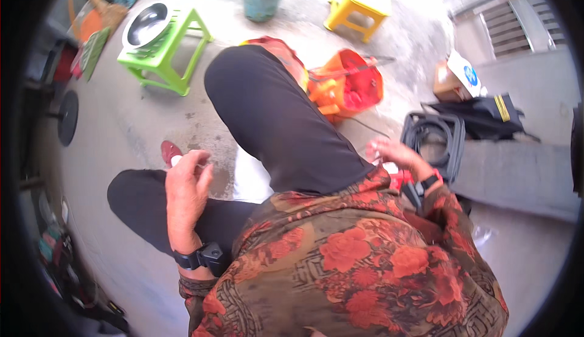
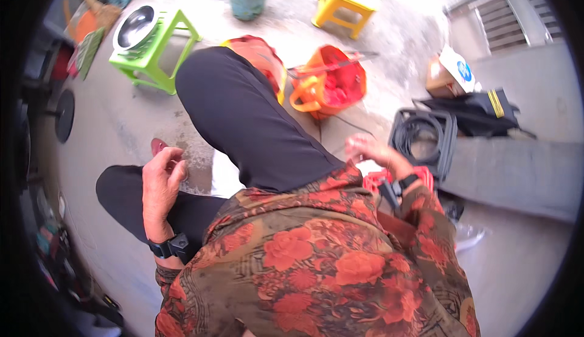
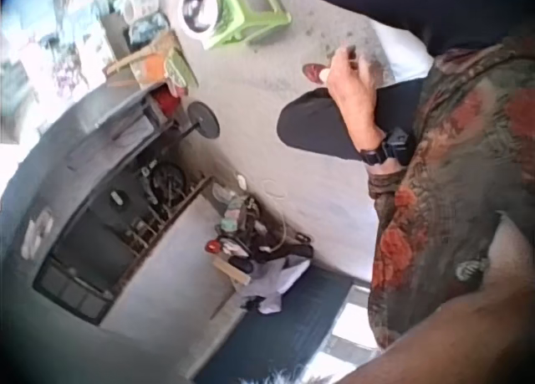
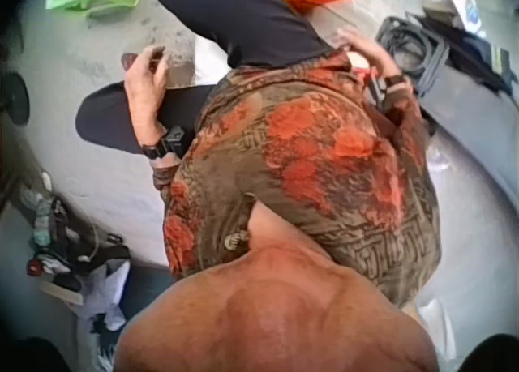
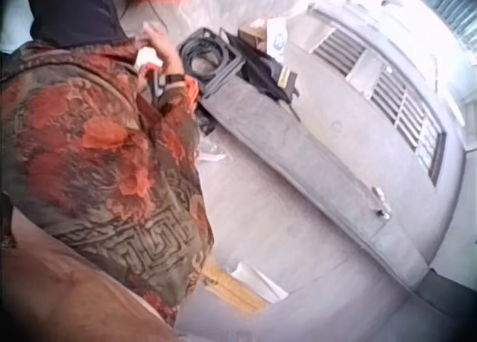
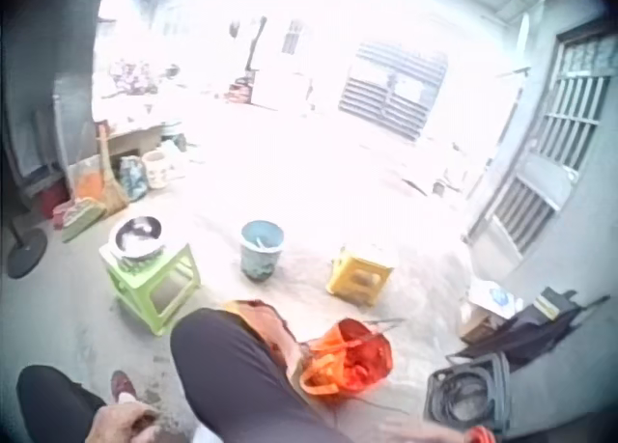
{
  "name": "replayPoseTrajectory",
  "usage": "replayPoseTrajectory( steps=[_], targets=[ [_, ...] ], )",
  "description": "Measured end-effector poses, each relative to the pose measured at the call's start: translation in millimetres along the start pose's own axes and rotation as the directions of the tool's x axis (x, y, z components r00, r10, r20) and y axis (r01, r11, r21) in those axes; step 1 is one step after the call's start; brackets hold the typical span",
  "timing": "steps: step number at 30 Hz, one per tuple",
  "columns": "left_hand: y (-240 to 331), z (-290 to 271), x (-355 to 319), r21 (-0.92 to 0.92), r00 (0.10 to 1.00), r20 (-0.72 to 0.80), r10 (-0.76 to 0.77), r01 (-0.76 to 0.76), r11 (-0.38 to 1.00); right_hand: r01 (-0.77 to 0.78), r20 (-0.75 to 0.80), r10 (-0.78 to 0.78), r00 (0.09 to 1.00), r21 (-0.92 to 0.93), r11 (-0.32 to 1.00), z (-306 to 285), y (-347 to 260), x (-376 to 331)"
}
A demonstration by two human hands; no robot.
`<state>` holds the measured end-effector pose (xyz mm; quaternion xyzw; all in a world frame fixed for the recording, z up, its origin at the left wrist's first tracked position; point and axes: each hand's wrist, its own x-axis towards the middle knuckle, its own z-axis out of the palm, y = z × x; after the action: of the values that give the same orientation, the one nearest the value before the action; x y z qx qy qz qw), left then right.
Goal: Wrapping red plastic ribbon around a black square furniture frame.
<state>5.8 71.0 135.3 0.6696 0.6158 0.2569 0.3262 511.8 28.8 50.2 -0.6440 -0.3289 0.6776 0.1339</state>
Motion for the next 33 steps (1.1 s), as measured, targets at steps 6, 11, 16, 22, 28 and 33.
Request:
replayPoseTrajectory(
  steps=[6, 11, 16, 22, 28, 33],
  targets=[
    [3.4, 15.1, 10.9, 0.006, 0.984, 0.143, -0.103, 0.103, 0.995, 0.451, -0.621, -0.236, 0.748, 0.214, 0.867, -79.4, -19.1, -38.9],
    [-2.7, 44.8, 50.3, 0.072, 0.964, 0.221, -0.146, 0.133, 0.988, 0.445, -0.823, 0.078, 0.563, 0.382, 0.81, -146.7, 92.0, -42.3],
    [-21.3, 75.3, 81.6, 0.141, 0.93, 0.31, -0.194, 0.157, 0.977, 0.175, -0.752, 0.235, 0.616, 0.421, 0.89, -149.3, 208.4, -3.2],
    [-17.7, 96.1, 113.9, 0.12, 0.905, 0.365, -0.219, 0.187, 0.975, -0.313, -0.555, 0.283, 0.782, 0.043, 0.949, -114.5, 278.9, 40.6],
    [-35.1, 92.9, 135.9, 0.178, 0.825, 0.429, -0.369, 0.323, 0.93, -0.454, -0.436, 0.214, 0.874, -0.58, 0.676, -106.8, 288.2, 68.7],
    [-22.8, 107.2, 145.8, 0.435, 0.853, 0.397, -0.339, 0.15, 0.888, -0.478, -0.584, 0.166, 0.795, -0.434, 0.764, -117.2, 303.9, 109.3]
  ],
)
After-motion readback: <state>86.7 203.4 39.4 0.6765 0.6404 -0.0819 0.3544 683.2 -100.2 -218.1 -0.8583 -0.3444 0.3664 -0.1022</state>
